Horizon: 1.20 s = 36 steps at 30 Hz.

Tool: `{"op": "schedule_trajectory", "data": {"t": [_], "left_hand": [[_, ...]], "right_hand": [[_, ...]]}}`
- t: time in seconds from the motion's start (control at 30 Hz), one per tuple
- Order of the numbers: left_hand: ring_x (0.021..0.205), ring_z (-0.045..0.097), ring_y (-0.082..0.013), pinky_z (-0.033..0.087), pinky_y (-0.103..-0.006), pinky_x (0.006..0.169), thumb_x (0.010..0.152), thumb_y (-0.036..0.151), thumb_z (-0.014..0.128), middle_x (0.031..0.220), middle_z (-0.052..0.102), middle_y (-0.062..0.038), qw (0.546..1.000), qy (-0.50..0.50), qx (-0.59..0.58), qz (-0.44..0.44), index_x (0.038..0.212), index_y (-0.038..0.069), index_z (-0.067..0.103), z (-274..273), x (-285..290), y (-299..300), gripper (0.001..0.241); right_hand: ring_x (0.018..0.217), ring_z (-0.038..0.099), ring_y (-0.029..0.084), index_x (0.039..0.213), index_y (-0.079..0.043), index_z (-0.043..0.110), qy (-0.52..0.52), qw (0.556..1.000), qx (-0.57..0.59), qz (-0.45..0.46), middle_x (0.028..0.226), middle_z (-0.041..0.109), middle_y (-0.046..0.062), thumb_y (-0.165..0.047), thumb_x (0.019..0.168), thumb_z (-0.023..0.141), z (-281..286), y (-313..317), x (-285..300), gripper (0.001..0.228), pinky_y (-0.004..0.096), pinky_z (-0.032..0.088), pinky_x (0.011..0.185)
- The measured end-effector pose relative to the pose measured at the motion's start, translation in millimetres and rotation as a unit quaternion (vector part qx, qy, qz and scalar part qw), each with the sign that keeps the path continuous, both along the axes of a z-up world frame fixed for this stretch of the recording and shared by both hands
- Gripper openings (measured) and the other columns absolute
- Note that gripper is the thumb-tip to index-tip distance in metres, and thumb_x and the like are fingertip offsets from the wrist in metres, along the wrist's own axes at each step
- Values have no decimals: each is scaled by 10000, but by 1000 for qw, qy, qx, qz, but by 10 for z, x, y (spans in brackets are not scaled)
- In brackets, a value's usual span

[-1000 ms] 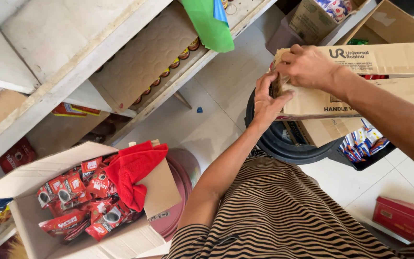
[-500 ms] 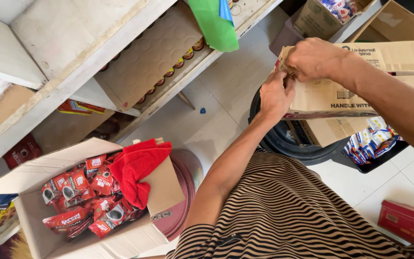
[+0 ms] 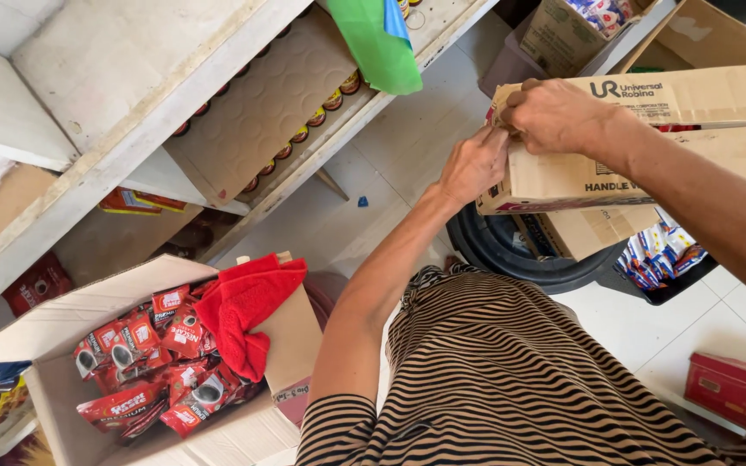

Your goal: Opening a cardboard box of coffee sachets and placing them on a grocery store shelf.

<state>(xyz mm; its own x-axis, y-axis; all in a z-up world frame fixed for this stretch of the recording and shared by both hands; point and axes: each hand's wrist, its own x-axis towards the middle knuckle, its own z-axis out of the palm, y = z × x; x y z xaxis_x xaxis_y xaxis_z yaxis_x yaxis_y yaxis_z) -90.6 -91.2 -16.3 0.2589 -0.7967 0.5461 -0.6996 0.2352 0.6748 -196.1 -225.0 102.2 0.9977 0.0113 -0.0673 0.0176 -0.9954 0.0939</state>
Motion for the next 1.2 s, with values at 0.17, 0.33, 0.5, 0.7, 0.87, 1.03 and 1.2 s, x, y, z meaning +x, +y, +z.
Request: {"op": "schedule_trajectory", "data": {"t": [0.17,0.33,0.5,0.7,0.87,1.03,1.2], "left_hand": [[801,680,-403,563,-486,705,804,-23,629,975,624,-191,994,-100,-21,-45,1043,23,602,35,180,59,245],[878,666,-405,554,-476,733,837,-47,624,1103,634,-148,995,-65,47,-66,1089,44,638,123,153,70,268],[1115,661,-311,534,-352,984,925,-15,605,1263,601,-159,976,199,-75,41,1177,9,611,41,-231,150,254],[1074,727,-244,570,-353,949,1021,69,637,1220,726,-119,966,238,-72,73,1079,63,653,-67,-72,-51,61],[845,759,-203,591,-331,775,1043,127,593,948,765,-62,972,229,44,12,1092,70,648,296,341,-241,93],[738,692,-108,593,-310,684,995,125,654,814,750,-36,946,287,93,-117,1025,51,700,528,561,-423,92],[655,657,-75,560,-276,630,821,90,799,713,741,3,967,202,129,-91,918,30,765,842,545,-361,119]], "right_hand": [[970,679,329,878,-39,728,-37,999,15,-1,907,714,108,-126,706,691,-93,17,-44,197,410,571,896],[957,669,343,899,-38,718,-79,995,62,-12,913,705,123,-111,705,691,7,1,-91,209,424,566,877],[968,663,345,936,-59,726,-90,990,105,-31,947,705,111,-96,707,707,-12,-10,-138,232,439,559,862],[972,659,353,953,-50,721,-119,985,124,-20,947,713,116,-73,672,707,13,0,-123,281,446,560,863],[811,683,322,921,-36,715,-81,982,158,-66,871,689,124,-85,760,712,-151,-284,-94,168,432,580,764],[737,671,328,941,-14,722,-90,972,201,-80,840,676,143,-144,755,781,-37,-310,-120,234,444,555,675],[788,663,285,971,-44,766,-189,953,213,-102,896,703,120,-308,756,880,-36,-54,-226,360,411,544,695]]}}
